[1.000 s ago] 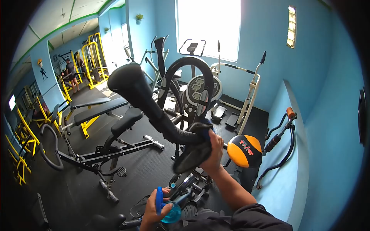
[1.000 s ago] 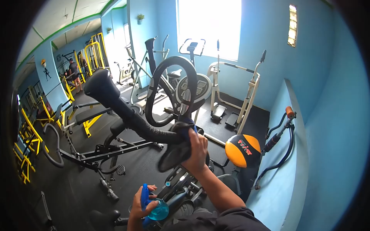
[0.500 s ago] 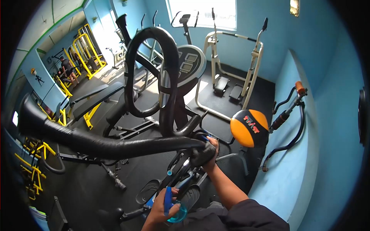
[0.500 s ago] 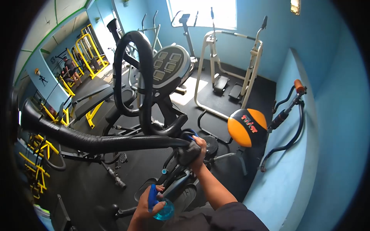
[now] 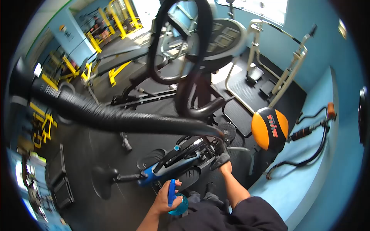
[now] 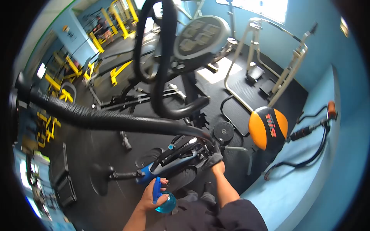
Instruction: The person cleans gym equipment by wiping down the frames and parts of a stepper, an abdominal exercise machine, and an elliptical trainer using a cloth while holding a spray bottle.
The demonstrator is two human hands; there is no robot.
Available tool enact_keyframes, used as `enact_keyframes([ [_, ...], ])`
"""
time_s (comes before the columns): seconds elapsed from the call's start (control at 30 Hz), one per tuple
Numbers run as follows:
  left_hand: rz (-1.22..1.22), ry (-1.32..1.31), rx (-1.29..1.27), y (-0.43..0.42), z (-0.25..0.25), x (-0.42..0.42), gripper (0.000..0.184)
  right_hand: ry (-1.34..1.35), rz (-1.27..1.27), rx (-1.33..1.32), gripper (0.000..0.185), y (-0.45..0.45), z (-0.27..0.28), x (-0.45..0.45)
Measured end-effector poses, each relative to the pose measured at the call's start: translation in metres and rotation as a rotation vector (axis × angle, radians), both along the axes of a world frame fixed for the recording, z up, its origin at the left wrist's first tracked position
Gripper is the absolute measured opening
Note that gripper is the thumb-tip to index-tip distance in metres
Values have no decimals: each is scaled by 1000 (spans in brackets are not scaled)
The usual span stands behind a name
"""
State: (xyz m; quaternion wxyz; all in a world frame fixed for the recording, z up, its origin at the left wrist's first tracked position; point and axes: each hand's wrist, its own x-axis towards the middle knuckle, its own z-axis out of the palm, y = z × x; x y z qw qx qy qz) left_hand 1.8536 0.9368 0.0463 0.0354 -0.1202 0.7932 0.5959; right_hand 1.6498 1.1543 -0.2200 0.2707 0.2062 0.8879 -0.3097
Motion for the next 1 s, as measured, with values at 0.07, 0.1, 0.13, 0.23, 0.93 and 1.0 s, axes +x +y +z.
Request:
enact_keyframes([
  [0.07, 60, -25, 9, 3, -4, 11, 51, -43, 176, 25, 38, 37, -60, 33],
  [0.1, 127, -9, 28, 3, -9, 18, 51, -126, 181, 23, 46, 50, -51, 51],
  [0.13, 124, -25, -15, 2, -18, 27, 51, -151, 213, 87, 50, 59, -50, 69],
  [0.23, 217, 80, -102, 2, -47, 48, 51, 22, 252, -103, 48, 84, -53, 123],
  [0.93, -180, -35, -43, -59, -159, 34, 55, 71, -287, -1140, 26, -92, 70, 61],
  [1.0, -168, -86, 3, -60, -177, 28, 57, 237, -181, -912, 26, -111, 56, 35],
])
